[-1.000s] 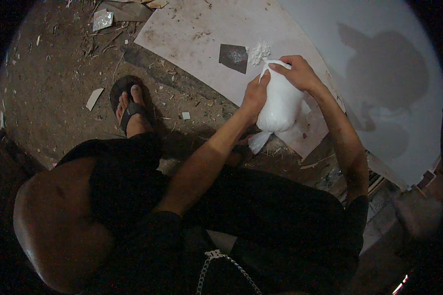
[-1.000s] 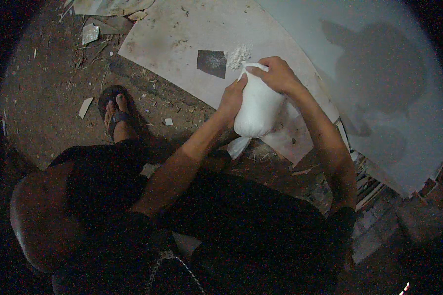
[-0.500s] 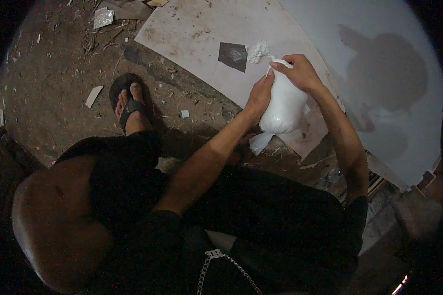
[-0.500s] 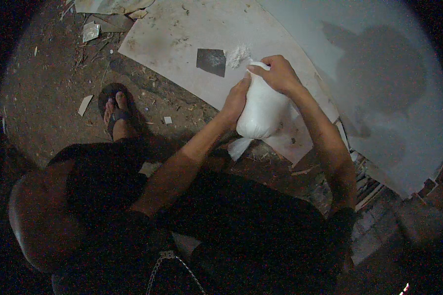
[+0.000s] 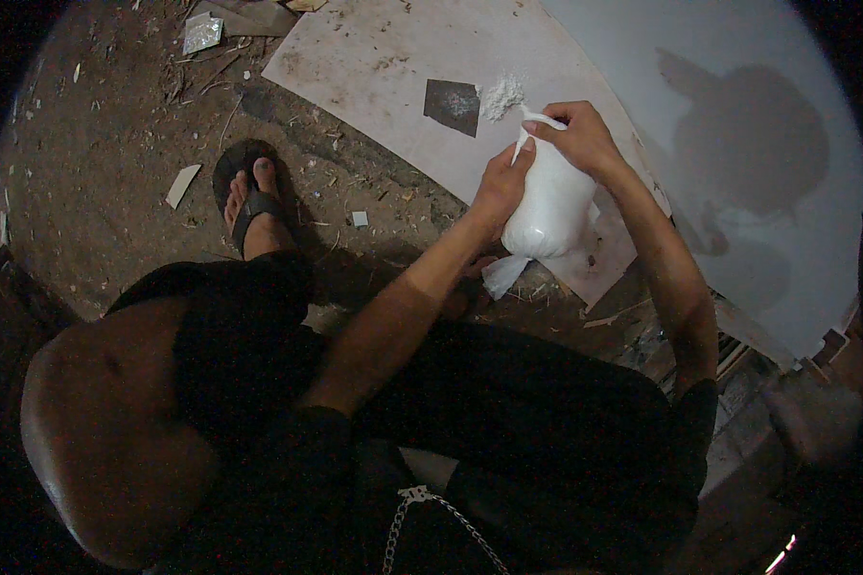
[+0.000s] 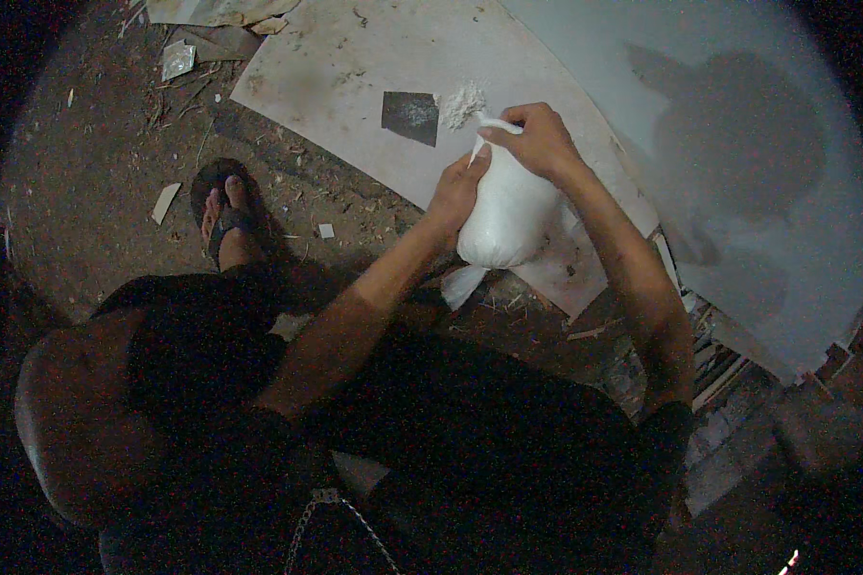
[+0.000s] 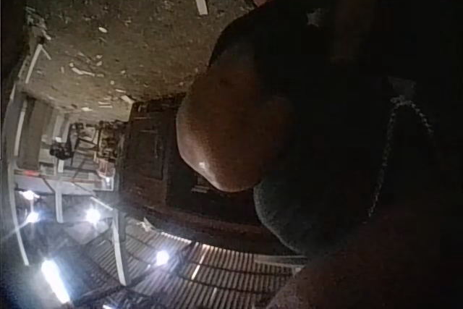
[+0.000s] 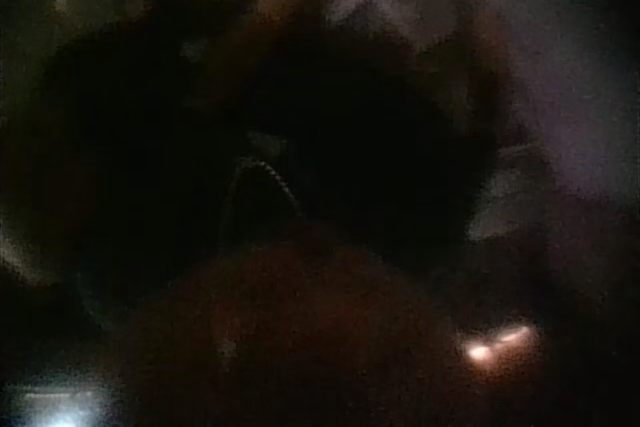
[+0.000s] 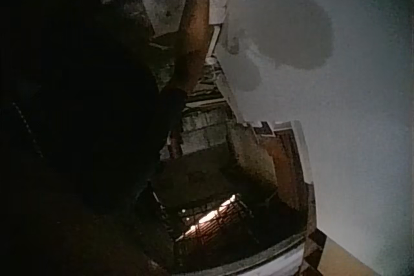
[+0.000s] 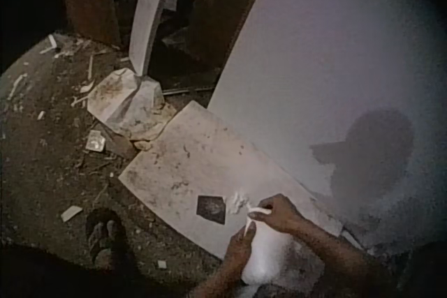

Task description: The person removes a bag of white powder from a trash bag, scoops some onto a small rectangular plate, and then places the powder back into the bag.

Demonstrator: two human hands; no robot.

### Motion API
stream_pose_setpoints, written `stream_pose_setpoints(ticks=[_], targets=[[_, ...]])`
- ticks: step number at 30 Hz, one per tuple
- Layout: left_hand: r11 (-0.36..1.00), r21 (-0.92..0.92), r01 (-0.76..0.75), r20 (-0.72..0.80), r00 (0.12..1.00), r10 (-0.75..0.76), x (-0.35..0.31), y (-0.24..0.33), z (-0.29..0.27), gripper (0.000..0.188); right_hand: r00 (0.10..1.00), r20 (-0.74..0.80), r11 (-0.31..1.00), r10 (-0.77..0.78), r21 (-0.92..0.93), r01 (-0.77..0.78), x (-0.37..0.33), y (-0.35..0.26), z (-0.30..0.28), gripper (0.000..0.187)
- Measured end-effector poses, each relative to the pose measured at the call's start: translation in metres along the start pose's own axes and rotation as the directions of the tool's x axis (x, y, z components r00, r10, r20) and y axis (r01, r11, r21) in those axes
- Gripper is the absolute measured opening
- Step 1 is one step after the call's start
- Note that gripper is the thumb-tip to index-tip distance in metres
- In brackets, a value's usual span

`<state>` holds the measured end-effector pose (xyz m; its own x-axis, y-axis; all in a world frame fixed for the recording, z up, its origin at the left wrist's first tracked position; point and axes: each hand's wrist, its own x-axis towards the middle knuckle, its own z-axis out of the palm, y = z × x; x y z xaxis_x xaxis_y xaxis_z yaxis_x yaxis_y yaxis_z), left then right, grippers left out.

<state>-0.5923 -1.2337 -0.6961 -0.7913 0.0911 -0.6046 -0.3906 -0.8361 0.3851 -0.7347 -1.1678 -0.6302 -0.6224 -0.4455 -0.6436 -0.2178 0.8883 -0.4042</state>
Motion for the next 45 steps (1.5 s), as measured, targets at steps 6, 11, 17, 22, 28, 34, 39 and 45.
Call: stream_pose_setpoints(ticks=[6,11,17,22,28,34,39,45], targets=[[0.997,0.069,-0.031,0.016,0.999,0.030,0.004,0.006,-0.008,0.044,1.000,-0.002,0.999,-0.025,0.037,0.025,0.001,0.006,-0.002,0.045],[0.987,0.007,0.158,-0.069,0.985,-0.158,-0.010,0.042,-0.002,0.051,0.956,0.292,0.975,-0.010,0.216,-0.055,0.002,0.020,-0.028,0.049],[0.992,0.120,0.046,0.030,0.998,-0.050,-0.010,0.031,-0.008,0.060,0.916,0.369,0.986,-0.155,0.114,0.121,-0.005,0.014,-0.038,0.052],[0.985,0.148,0.092,0.073,0.992,-0.104,-0.006,0.025,-0.009,0.048,0.911,0.395,0.992,-0.120,0.022,0.121,-0.009,0.011,-0.040,0.053],[0.985,0.139,0.101,0.086,0.990,-0.114,-0.001,0.014,-0.013,0.063,0.955,0.287,0.996,-0.080,-0.013,0.087,-0.012,0.020,-0.028,0.052],[0.985,0.071,0.157,0.090,0.983,-0.163,-0.010,0.028,-0.002,0.058,0.980,0.097,0.979,-0.174,-0.091,0.183,-0.017,0.027,-0.020,0.047],[0.984,0.067,0.168,0.056,0.984,-0.171,-0.005,0.027,-0.003,0.054,0.968,0.112,0.974,-0.224,-0.014,0.227,-0.020,0.023,-0.016,0.040],[0.981,0.123,0.150,0.086,0.983,-0.161,-0.004,0.027,-0.002,0.047,0.977,0.118,0.975,-0.179,0.152,0.161,-0.017,0.031,-0.015,0.045]])
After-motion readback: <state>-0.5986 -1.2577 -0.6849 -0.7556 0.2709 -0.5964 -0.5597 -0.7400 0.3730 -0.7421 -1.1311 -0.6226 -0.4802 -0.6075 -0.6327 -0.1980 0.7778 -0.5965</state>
